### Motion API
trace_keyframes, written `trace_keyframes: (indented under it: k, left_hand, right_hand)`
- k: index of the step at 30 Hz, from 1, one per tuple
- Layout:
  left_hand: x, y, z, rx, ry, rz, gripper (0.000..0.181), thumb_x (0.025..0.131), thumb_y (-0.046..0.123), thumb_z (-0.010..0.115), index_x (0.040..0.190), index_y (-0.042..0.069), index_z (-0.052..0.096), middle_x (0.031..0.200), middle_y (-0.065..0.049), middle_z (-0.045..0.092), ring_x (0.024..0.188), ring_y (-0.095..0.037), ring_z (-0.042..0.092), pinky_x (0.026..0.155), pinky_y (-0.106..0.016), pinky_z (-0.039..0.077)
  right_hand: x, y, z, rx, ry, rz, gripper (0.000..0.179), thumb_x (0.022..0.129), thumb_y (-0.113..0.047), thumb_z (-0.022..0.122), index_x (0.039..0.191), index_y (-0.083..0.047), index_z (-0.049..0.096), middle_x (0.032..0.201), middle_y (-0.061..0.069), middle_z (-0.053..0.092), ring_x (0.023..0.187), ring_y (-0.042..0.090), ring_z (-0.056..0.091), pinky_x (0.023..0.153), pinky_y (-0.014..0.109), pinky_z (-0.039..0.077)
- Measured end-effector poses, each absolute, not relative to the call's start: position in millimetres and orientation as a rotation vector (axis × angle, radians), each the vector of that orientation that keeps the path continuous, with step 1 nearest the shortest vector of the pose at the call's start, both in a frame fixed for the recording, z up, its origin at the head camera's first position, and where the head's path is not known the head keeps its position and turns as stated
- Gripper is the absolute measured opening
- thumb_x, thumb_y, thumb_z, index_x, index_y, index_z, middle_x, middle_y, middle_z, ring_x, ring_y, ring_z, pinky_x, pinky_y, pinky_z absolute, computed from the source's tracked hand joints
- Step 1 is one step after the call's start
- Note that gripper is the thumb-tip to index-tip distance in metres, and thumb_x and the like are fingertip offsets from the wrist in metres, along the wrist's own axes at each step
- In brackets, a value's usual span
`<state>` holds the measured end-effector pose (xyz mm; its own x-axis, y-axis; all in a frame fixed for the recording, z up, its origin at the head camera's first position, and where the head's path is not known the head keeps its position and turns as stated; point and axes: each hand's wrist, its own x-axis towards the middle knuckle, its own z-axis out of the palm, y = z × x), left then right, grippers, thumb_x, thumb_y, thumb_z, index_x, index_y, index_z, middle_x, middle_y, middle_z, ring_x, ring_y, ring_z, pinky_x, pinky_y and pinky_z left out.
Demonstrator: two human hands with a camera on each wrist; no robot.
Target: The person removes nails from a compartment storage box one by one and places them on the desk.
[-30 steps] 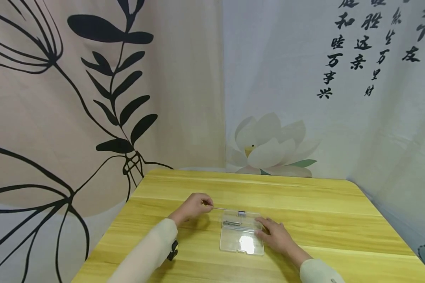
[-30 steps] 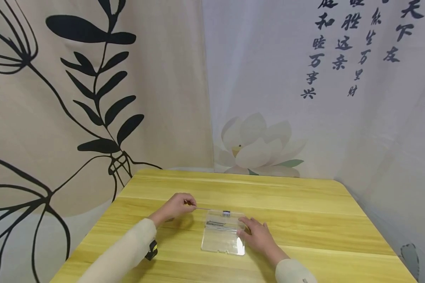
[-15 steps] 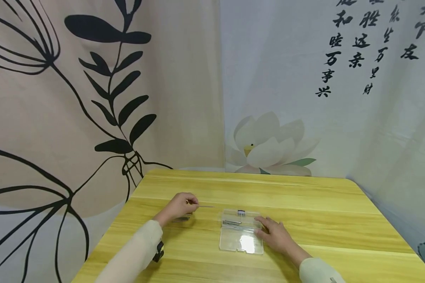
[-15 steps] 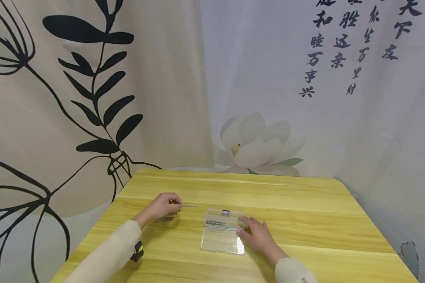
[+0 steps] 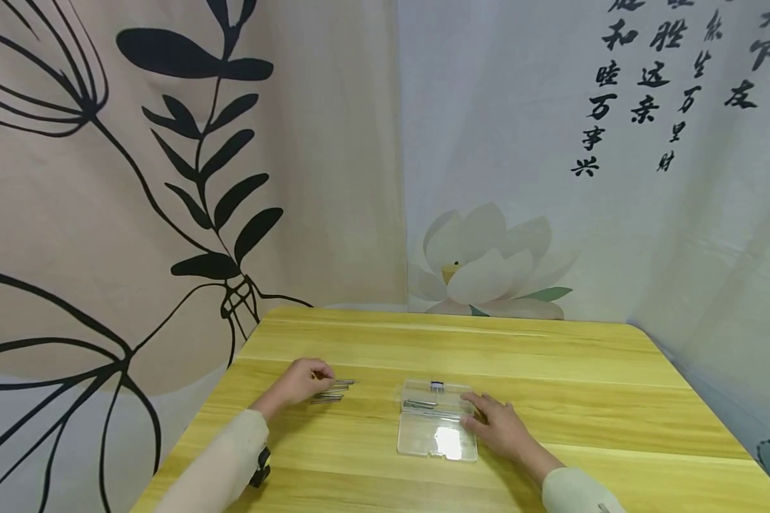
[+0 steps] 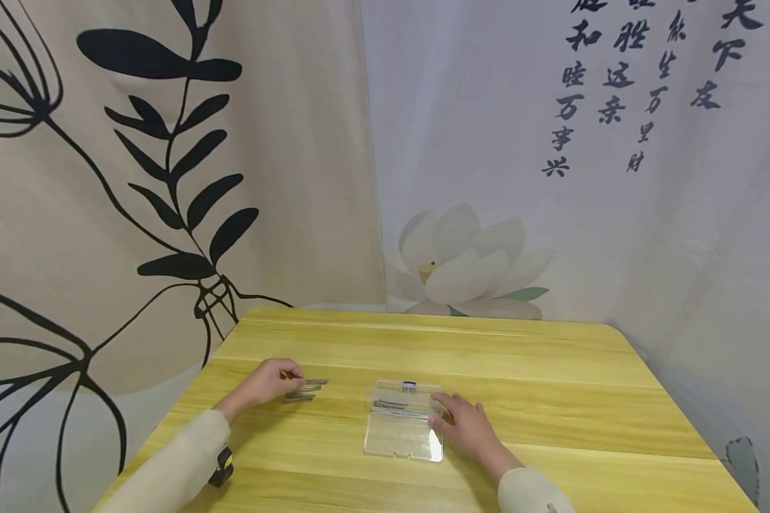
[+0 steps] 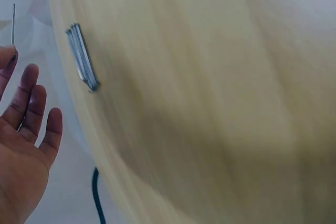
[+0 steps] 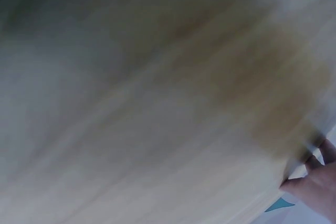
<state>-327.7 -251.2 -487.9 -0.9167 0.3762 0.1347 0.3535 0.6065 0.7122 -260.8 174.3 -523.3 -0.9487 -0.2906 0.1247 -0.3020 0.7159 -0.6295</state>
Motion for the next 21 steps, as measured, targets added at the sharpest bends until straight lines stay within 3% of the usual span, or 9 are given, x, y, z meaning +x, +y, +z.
trace_keyframes:
  k: [10,21]
  left_hand:
    - [-321,-273,-495,0.571,2.779,1.238,0.009,0.094,0.015,0.069,0.091,0.007,0.073,0.089,0.002,0.065,0.080,-0.016,0.054,0.068,-0.030,0.046]
    - [-312,-286,-503,0.544,2.755,1.209,0.008,0.093,0.013,0.069,0.090,0.007,0.073,0.088,0.001,0.064,0.081,-0.015,0.055,0.069,-0.029,0.047]
  right_hand:
    - [-260,174,-523,0.498,-2.895,1.067,0.048,0.098,-0.032,0.063,0.140,-0.010,0.056,0.144,0.018,0.050,0.137,0.047,0.036,0.106,0.074,0.010]
    - [-260,174,-522,0.493,-2.889,1.064,0.047,0.098,-0.031,0.064,0.139,-0.010,0.056,0.143,0.019,0.051,0.136,0.047,0.037,0.106,0.074,0.010]
